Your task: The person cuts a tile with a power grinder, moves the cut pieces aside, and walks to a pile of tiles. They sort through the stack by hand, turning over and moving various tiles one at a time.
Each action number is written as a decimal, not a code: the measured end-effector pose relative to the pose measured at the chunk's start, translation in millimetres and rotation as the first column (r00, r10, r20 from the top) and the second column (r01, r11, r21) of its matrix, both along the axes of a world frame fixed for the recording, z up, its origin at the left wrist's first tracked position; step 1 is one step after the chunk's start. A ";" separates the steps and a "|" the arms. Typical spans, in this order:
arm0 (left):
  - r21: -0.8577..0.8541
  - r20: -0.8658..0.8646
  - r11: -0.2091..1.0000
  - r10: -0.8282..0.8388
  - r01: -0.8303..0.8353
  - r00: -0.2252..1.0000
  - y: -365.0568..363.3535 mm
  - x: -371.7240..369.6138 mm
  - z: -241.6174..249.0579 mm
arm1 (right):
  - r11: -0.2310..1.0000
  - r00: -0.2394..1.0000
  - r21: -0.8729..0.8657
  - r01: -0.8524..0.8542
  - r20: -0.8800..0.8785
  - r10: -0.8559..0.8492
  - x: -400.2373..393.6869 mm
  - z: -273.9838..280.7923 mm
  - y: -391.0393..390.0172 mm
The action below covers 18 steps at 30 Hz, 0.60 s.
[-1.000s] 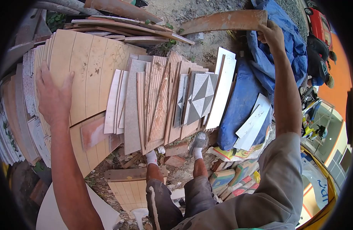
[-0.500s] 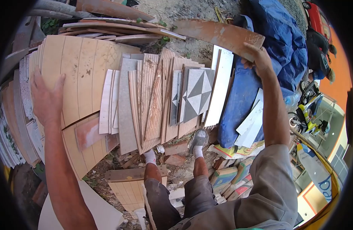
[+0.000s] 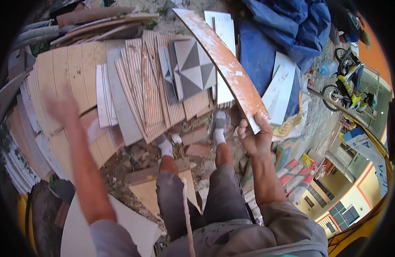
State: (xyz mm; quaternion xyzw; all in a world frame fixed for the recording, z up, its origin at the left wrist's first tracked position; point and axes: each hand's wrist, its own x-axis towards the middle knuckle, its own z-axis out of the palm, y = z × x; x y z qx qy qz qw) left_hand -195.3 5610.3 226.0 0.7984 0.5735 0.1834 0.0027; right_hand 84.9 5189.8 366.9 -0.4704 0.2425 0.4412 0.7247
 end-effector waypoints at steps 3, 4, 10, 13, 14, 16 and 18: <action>-0.697 0.289 0.677 -0.035 0.235 0.957 -120.0 19.6 -56.3 | 0.995 0.988 0.029 0.092 -0.127 -0.088 -34.2 16.0 -18.7; -0.785 0.456 0.507 0.085 0.356 0.886 -173.7 50.0 -47.0 | 0.989 0.979 0.076 0.125 -0.170 -0.110 -42.8 16.8 -25.5; -0.698 0.286 -0.159 0.831 0.698 0.476 -330.5 192.2 44.6 | 0.968 0.933 0.181 0.172 -0.346 -0.100 -63.5 19.9 -60.0; -0.531 0.188 -0.182 0.927 0.827 0.325 -346.2 212.1 36.6 | 0.957 0.903 0.212 0.196 -0.420 -0.092 -69.7 13.5 -84.5; -0.504 0.181 -0.185 0.932 0.844 0.313 -347.5 212.9 34.4 | 0.952 0.880 0.177 0.248 -0.452 -0.145 -72.7 9.8 -91.8; -0.485 0.178 -0.180 0.938 0.856 0.298 -354.4 214.7 32.9 | 0.939 0.868 0.247 0.239 -0.488 -0.092 -76.4 4.1 -103.5; -0.550 0.125 -0.192 0.943 0.813 0.308 -367.4 217.6 38.7 | 0.928 0.826 0.246 0.280 -0.555 -0.102 -79.2 -2.4 -118.5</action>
